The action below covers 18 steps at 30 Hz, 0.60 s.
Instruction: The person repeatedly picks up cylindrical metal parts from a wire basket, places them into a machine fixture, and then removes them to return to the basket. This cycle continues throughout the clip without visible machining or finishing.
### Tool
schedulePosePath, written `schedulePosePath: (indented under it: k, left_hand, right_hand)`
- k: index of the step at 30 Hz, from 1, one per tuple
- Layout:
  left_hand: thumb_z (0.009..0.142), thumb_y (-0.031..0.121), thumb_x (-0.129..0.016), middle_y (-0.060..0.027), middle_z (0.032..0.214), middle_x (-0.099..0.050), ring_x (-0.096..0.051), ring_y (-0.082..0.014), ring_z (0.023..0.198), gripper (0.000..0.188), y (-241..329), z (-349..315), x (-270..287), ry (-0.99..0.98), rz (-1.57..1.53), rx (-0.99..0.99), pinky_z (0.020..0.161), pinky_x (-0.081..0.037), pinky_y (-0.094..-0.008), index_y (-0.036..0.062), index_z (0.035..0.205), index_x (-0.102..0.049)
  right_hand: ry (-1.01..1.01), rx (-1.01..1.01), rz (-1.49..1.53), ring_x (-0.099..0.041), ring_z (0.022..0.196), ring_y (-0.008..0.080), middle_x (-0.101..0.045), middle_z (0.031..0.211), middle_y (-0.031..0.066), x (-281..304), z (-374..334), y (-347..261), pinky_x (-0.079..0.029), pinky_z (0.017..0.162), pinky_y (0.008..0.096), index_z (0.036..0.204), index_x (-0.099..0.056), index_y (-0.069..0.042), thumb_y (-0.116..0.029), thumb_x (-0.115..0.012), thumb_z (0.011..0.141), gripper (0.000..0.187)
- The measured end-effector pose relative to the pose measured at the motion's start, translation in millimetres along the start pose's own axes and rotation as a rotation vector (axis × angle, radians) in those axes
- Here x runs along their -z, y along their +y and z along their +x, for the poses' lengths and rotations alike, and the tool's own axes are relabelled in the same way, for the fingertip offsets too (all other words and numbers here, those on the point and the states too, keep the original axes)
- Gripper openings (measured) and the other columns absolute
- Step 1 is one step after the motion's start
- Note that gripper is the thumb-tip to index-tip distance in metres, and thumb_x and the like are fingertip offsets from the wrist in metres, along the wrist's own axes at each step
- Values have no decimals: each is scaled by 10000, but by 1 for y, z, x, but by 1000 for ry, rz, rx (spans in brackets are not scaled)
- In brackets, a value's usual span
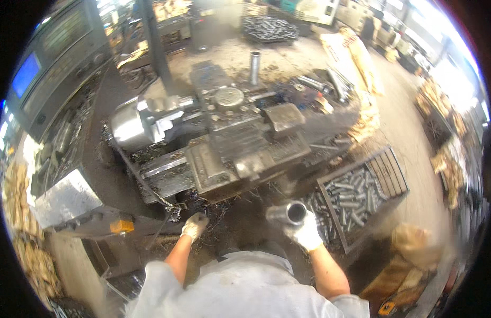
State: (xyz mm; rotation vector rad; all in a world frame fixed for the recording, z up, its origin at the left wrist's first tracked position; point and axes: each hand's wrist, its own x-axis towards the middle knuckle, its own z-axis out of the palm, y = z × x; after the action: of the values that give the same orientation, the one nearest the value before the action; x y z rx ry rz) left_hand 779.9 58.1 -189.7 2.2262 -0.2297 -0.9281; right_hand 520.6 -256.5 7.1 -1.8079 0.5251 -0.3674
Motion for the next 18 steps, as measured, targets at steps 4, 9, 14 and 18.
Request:
schedulePosePath:
  k: [4, 9, 14, 18]
  left_hand:
    - [1033, 426, -677, -101, 1021, -766, -716, -200, 850, 440, -81, -34, 21, 405, -828, 261, 741, -605, -401, 21, 1188, -747]
    - [1117, 253, -537, -211, 1352, -650, -667, -343, 1184, 398, -136, -75, 48, 1355, -574, 438, 1004, -560, -412, -29, 1379, -641]
    - [1152, 340, -505, -294, 1572, -521, -561, -399, 1416, 586, -127, -87, 106, 1579, -210, 456, 1181, -471, -444, -48, 1584, -429]
    - [1154, 267, -502, -226, 1557, -566, -554, -362, 1418, 507, -110, -78, 129, 1550, -639, 4, 1159, -457, -446, -3, 1581, -459]
  right_hand:
    - [-55, 112, 2, -790, 969, 310, -795, 1034, 160, -33, 125, -12, -623, 862, 390, 1175, -750, -92, -315, -909, 773, 486]
    - [-141, 261, -415, -764, 986, 408, -777, 1023, 220, -47, 229, -16, -614, 853, 473, 1146, -735, -82, -348, -866, 759, 487]
    - [-429, 227, -449, -733, 1066, 443, -754, 1142, 234, -18, 253, 3, -599, 914, 511, 1259, -680, -101, -499, -811, 854, 583]
    - [-843, 469, -810, -757, 1088, 348, -763, 1240, 167, 36, 302, -5, -619, 962, 426, 1369, -709, -128, -485, -773, 891, 600]
